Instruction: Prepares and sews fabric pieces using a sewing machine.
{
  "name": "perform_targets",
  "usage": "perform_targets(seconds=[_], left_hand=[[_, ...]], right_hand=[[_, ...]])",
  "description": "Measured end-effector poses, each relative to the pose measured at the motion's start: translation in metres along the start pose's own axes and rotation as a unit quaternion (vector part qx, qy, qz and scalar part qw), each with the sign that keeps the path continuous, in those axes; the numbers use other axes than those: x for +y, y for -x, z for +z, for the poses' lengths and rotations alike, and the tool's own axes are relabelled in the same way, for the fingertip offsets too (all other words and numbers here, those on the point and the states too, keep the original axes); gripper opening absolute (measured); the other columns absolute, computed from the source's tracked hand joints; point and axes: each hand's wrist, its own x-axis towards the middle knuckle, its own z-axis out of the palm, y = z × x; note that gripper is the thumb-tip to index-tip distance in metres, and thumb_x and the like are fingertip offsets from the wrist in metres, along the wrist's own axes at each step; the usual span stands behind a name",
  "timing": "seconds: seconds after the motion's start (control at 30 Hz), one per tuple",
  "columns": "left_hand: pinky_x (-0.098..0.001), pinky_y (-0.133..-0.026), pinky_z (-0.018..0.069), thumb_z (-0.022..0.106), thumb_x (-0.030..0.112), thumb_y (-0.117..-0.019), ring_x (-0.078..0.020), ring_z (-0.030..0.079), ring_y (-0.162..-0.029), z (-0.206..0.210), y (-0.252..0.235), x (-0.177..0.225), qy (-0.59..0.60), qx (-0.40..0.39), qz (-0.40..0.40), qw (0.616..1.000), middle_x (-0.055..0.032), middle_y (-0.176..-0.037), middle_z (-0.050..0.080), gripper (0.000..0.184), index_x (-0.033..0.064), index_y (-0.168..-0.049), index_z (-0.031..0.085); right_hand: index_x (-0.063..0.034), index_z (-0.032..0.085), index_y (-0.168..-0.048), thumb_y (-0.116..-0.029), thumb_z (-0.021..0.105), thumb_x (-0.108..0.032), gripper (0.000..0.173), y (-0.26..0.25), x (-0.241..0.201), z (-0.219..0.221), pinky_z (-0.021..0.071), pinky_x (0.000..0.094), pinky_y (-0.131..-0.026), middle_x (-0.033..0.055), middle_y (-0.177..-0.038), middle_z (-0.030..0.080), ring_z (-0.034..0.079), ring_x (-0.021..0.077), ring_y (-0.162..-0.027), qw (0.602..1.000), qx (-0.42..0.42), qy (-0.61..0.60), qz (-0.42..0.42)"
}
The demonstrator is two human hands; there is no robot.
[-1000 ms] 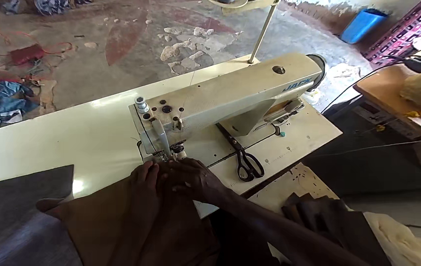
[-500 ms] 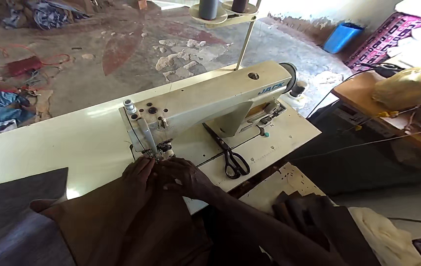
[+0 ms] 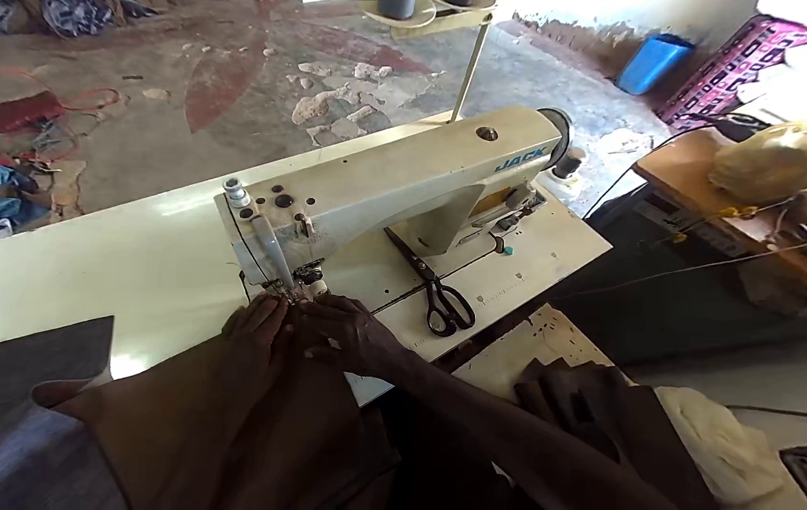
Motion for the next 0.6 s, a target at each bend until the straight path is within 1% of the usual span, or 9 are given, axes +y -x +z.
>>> perform_targets(seconds=[0.07, 0.13, 0.23, 0.3, 0.37, 0.47, 0.53, 0.57, 0.6], left_hand=[[-0.0558, -0.119, 0.0330, 0.036, 0.042, -0.1064, -0.0269, 0.044, -0.146, 0.001, -0.001, 0.001, 0.006, 0.007, 0.006, 1.000, -0.0063, -0.150, 0.056, 0.053, 0.0128, -0.144, 0.060], [-0.0565, -0.119, 0.0327, 0.034, 0.043, -0.1062, -0.0274, 0.043, -0.146, 0.000, 0.000, 0.000, 0.000, 0.005, 0.012, 1.000, -0.0062, -0.150, 0.055, 0.055, 0.0133, -0.145, 0.059], [-0.0565, -0.121, 0.0297, 0.032, 0.046, -0.1068, -0.0274, 0.040, -0.148, -0.001, -0.001, 0.000, -0.007, -0.011, 0.004, 1.000, -0.0062, -0.152, 0.054, 0.057, 0.0144, -0.147, 0.057], [-0.0557, -0.121, 0.0294, 0.031, 0.045, -0.1064, -0.0264, 0.040, -0.148, -0.002, -0.002, 0.002, -0.013, -0.016, -0.007, 1.000, -0.0057, -0.152, 0.054, 0.057, 0.0144, -0.147, 0.057], [-0.0555, -0.121, 0.0302, 0.032, 0.046, -0.1063, -0.0265, 0.041, -0.148, -0.001, -0.001, 0.004, -0.004, 0.000, -0.006, 1.000, -0.0058, -0.151, 0.055, 0.057, 0.0143, -0.146, 0.059], [-0.0555, -0.121, 0.0317, 0.034, 0.053, -0.1057, -0.0263, 0.043, -0.147, 0.000, 0.000, 0.004, -0.003, 0.011, -0.004, 1.000, -0.0049, -0.150, 0.056, 0.060, 0.0155, -0.146, 0.059], [-0.0562, -0.121, 0.0313, 0.035, 0.054, -0.1055, -0.0262, 0.043, -0.147, 0.000, -0.001, 0.005, 0.000, 0.011, -0.005, 1.000, -0.0053, -0.151, 0.056, 0.061, 0.0154, -0.146, 0.059], [-0.0569, -0.120, 0.0315, 0.037, 0.054, -0.1054, -0.0268, 0.044, -0.146, 0.000, -0.001, 0.006, 0.004, 0.013, -0.004, 1.000, -0.0058, -0.150, 0.056, 0.060, 0.0151, -0.145, 0.059], [-0.0571, -0.120, 0.0314, 0.037, 0.054, -0.1052, -0.0272, 0.044, -0.146, -0.001, -0.001, 0.006, 0.006, 0.013, -0.004, 1.000, -0.0060, -0.150, 0.056, 0.060, 0.0151, -0.145, 0.060]], right_hand=[[-0.0154, 0.068, -0.134, -0.1004, 0.060, -0.048, 0.047, 0.000, 0.002, -0.001, 0.0364, 0.0438, -0.118, -0.0006, -0.151, 0.056, 0.043, 0.0209, -0.146, 1.000, -0.006, -0.013, 0.001], [-0.0118, 0.069, -0.133, -0.0993, 0.065, -0.041, 0.044, 0.002, 0.004, -0.004, 0.0389, 0.0436, -0.117, 0.0020, -0.148, 0.059, 0.046, 0.0205, -0.143, 0.996, 0.021, -0.085, 0.000], [-0.0014, 0.073, -0.119, -0.0977, 0.068, -0.018, 0.027, 0.015, 0.002, -0.031, 0.0526, 0.0391, -0.107, 0.0092, -0.133, 0.068, 0.062, 0.0196, -0.125, 0.964, 0.166, -0.206, 0.017], [0.0042, 0.073, -0.111, -0.0978, 0.065, -0.010, 0.021, 0.031, 0.006, -0.074, 0.0571, 0.0376, -0.100, 0.0143, -0.122, 0.071, 0.068, 0.0202, -0.115, 0.944, 0.276, -0.177, 0.026], [0.0048, 0.072, -0.108, -0.1013, 0.058, -0.012, 0.023, 0.044, 0.024, -0.130, 0.0575, 0.0358, -0.095, 0.0140, -0.114, 0.073, 0.069, 0.0177, -0.108, 0.925, 0.372, -0.070, 0.042], [0.0075, 0.068, -0.104, -0.1081, 0.048, -0.021, 0.035, 0.046, 0.069, -0.225, 0.0568, 0.0419, -0.092, 0.0170, -0.104, 0.071, 0.069, 0.0212, -0.101, 0.881, 0.464, 0.053, 0.075], [0.0028, 0.067, -0.112, -0.1076, 0.048, -0.032, 0.040, 0.036, 0.101, -0.282, 0.0547, 0.0361, -0.090, 0.0164, -0.111, 0.067, 0.065, 0.0195, -0.104, 0.861, 0.469, 0.119, 0.159], [-0.0018, 0.068, -0.119, -0.1045, 0.051, -0.039, 0.044, 0.028, 0.118, -0.306, 0.0529, 0.0367, -0.094, 0.0167, -0.120, 0.065, 0.063, 0.0213, -0.111, 0.855, 0.447, 0.141, 0.222], [-0.0045, 0.066, -0.126, -0.1000, 0.055, -0.048, 0.052, 0.021, 0.136, -0.326, 0.0484, 0.0424, -0.100, 0.0187, -0.128, 0.062, 0.060, 0.0263, -0.118, 0.853, 0.411, 0.156, 0.283]])
